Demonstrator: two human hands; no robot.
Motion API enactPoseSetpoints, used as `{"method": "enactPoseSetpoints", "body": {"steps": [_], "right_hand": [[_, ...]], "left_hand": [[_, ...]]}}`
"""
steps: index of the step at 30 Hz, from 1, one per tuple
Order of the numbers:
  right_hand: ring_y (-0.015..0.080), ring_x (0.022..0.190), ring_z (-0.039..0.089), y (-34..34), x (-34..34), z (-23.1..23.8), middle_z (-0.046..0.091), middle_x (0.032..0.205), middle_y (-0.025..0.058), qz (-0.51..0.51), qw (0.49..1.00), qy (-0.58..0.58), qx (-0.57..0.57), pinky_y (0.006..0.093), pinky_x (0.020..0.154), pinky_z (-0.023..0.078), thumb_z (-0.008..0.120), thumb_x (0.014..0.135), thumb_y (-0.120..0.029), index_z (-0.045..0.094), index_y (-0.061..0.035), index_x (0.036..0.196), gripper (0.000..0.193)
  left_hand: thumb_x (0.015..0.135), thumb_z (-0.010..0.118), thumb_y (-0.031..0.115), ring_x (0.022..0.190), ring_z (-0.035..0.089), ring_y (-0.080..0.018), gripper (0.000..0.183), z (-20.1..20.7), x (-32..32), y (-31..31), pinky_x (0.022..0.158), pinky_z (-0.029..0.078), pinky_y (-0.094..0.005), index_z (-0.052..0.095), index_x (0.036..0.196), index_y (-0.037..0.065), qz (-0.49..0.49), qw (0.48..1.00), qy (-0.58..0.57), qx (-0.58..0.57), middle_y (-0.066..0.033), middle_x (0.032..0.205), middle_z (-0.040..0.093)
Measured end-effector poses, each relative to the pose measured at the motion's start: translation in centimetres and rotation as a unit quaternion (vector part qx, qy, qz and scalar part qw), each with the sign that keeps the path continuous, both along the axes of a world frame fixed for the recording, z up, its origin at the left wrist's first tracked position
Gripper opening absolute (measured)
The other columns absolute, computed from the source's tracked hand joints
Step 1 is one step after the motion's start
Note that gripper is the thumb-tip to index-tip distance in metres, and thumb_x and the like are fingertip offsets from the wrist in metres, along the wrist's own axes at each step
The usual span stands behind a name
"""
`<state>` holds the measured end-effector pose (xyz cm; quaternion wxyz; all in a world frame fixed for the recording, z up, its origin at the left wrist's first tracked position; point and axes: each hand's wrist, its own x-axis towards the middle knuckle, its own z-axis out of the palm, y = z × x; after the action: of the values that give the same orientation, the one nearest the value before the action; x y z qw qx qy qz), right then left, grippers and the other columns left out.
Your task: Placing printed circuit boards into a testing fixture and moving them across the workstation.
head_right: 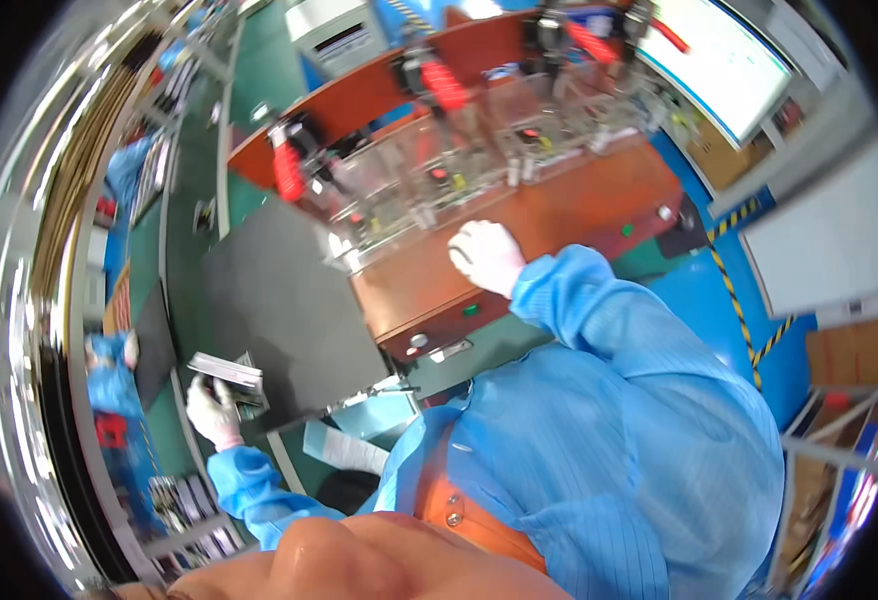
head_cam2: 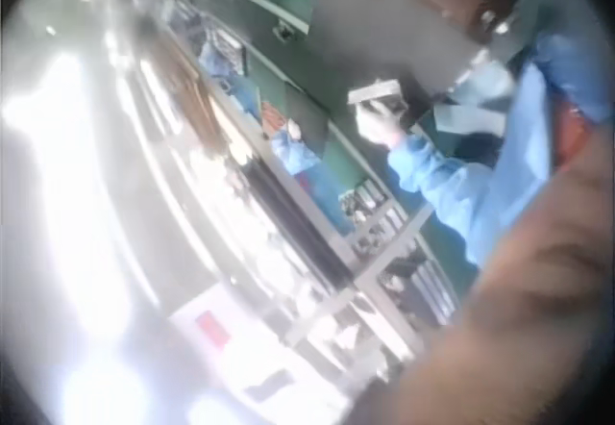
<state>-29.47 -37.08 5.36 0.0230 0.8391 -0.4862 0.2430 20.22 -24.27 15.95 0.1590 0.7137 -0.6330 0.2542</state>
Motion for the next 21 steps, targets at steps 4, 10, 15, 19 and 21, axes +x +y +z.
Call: {"method": "enactPoseSetpoints", "body": {"steps": [4,10,15,19,21], "right_hand": [[0.0260,0.079,0.051,0.4,0.4,-2.0,0.053,0.089,0.0064,-0.033,0.995,-0.075,-0.054,0.0367,0.074,0.041,0.053,0.079,-0.021,0.058,-0.0126,0.082,0.010],[0.0259,0.078,0.050,0.5,-0.2,-2.4,0.052,0.087,0.0064,-0.031,0.993,-0.098,-0.053,0.0372,0.073,0.040,0.054,0.080,-0.022,0.057,-0.0131,0.081,0.009],[0.0260,0.077,0.050,0.5,-0.2,-1.7,0.052,0.087,0.0065,-0.028,0.995,-0.091,-0.038,0.0375,0.073,0.040,0.054,0.080,-0.022,0.057,-0.0130,0.081,0.010],[0.0257,0.077,0.050,0.4,-0.4,-1.6,0.051,0.087,0.0067,-0.022,0.996,-0.082,-0.035,0.0374,0.073,0.040,0.054,0.080,-0.022,0.057,-0.0130,0.081,0.010],[0.0256,0.077,0.050,0.5,-0.3,-1.6,0.051,0.087,0.0068,-0.021,0.995,-0.088,-0.031,0.0373,0.073,0.040,0.053,0.080,-0.022,0.057,-0.0130,0.082,0.010]], "left_hand": [[0.082,0.060,0.035,0.059,0.060,-0.0327,0.028,-0.7,-7.7,-3.2,0.058,0.049,-0.0405,0.058,0.091,0.008,0.063,0.990,0.054,0.110,-0.0111,0.070,0.063],[0.083,0.050,0.055,0.061,0.061,-0.0340,0.047,-5.6,-12.2,-5.8,0.058,0.049,-0.0436,0.055,0.085,0.008,0.207,0.959,0.050,0.186,-0.0124,0.069,0.064],[0.082,0.047,0.061,0.065,0.063,-0.0342,0.055,-5.9,-12.2,-6.0,0.060,0.049,-0.0441,0.057,0.087,0.008,0.178,0.957,0.020,0.229,-0.0127,0.067,0.064],[0.080,0.048,0.061,0.072,0.064,-0.0334,0.056,-5.0,-11.1,-7.2,0.065,0.050,-0.0439,0.061,0.089,0.007,0.099,0.984,-0.080,0.123,-0.0135,0.071,0.065],[0.079,0.051,0.058,0.074,0.064,-0.0319,0.053,-5.2,-9.9,-8.3,0.067,0.050,-0.0422,0.063,0.090,0.007,0.115,0.962,0.005,0.249,-0.0126,0.074,0.066]]}}
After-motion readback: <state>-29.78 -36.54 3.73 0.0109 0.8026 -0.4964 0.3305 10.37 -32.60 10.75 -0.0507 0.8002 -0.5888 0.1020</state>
